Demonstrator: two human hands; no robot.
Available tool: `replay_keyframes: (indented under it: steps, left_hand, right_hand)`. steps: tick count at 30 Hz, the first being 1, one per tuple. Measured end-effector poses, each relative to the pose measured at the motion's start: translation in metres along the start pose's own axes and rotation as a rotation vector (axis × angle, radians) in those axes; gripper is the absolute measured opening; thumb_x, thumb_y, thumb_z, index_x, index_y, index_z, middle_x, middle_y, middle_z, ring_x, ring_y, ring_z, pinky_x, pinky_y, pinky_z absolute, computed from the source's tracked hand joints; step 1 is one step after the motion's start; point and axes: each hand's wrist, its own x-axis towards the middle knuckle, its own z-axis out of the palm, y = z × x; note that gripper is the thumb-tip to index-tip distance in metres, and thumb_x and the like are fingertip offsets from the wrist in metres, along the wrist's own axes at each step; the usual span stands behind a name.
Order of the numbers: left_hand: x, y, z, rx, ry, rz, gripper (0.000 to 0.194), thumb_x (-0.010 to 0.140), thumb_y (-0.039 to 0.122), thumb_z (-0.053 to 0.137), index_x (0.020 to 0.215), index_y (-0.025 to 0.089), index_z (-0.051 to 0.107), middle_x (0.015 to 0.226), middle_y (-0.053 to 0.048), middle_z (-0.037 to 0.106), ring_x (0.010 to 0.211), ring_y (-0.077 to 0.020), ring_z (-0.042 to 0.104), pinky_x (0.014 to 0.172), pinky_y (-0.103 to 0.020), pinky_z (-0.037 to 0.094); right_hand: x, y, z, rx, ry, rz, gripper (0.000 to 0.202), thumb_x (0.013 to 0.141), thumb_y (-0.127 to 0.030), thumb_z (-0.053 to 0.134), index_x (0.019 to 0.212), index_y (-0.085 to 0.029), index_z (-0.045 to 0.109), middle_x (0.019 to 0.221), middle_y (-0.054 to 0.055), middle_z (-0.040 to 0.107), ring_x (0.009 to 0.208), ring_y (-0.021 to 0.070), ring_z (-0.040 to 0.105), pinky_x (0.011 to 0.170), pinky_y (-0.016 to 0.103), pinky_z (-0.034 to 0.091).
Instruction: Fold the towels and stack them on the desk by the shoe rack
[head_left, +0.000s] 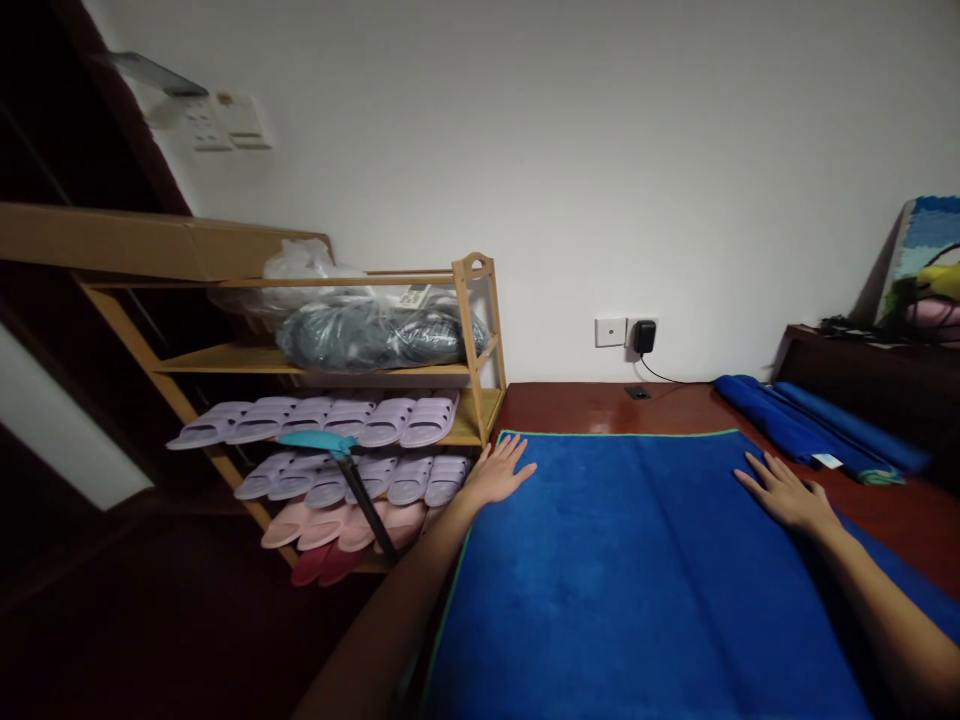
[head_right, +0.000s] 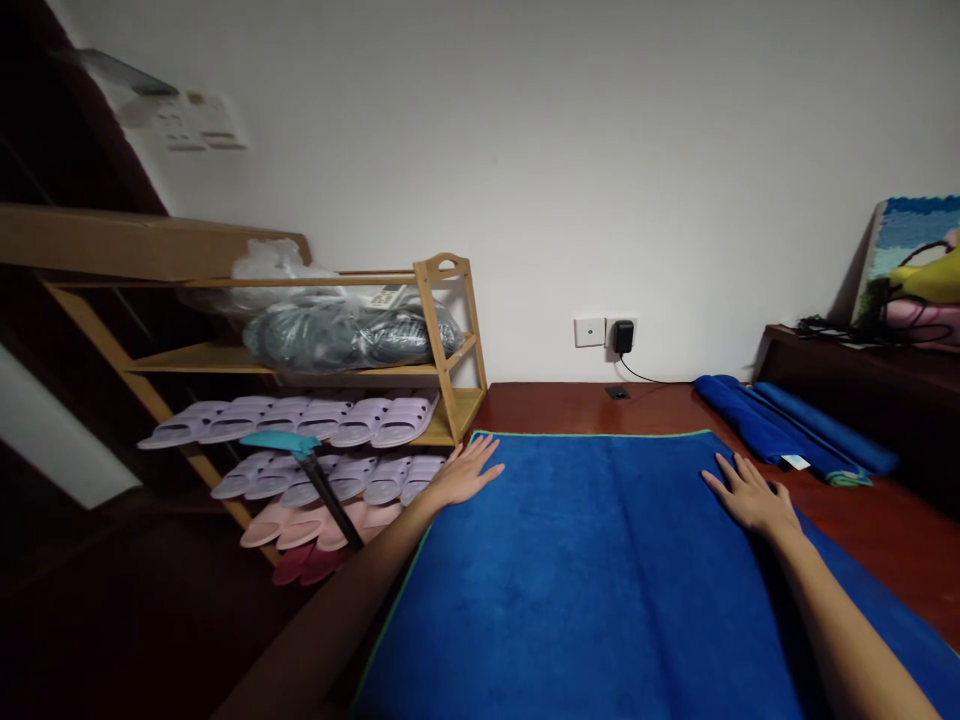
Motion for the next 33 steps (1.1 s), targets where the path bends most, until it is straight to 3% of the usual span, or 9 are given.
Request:
replay_keyframes:
  steps: [5,18,33]
  left_hand:
    - [0.0019,-0.0026,0.0034,0.002,0.011,0.011,0.072,0.091,0.066,0.019,0.149,0.023,0.023,0.156,-0.006,0.015,0.144,-0.0227,0.01,0.114,-0.047,0.007]
    - [-0.0003,0.001,-0.0004,0.012,-0.001,-0.002,0.072,0.092,0.065,0.02,0.149,0.022,0.023,0.156,-0.006,0.015,0.144,-0.0225,0.01,0.114,-0.046,0.007]
    - [0.0008,-0.0003,0.0014,0.025,0.002,-0.011,0.073,0.092,0.065,0.02,0.15,0.02,0.023,0.156,-0.005,0.015,0.144,-0.0218,0.01,0.115,-0.045,0.007]
  right_hand:
    - [-0.0003,-0.0002,0.0002,-0.009,0.036,-0.006,0.077,0.084,-0.069,0.019,0.148,-0.027,0.027,0.155,0.007,0.017,0.143,0.0254,0.016,0.112,0.056,0.018]
    - [-0.0003,-0.0006,-0.0017,-0.007,-0.018,0.015,0.077,0.084,-0.071,0.019,0.149,-0.03,0.022,0.156,0.004,0.011,0.144,0.0225,0.01,0.114,0.055,0.014]
    - [-0.0002,0.0005,0.0019,-0.01,0.023,-0.005,0.075,0.085,-0.069,0.018,0.148,-0.028,0.027,0.155,0.006,0.014,0.143,0.0236,0.014,0.112,0.056,0.017]
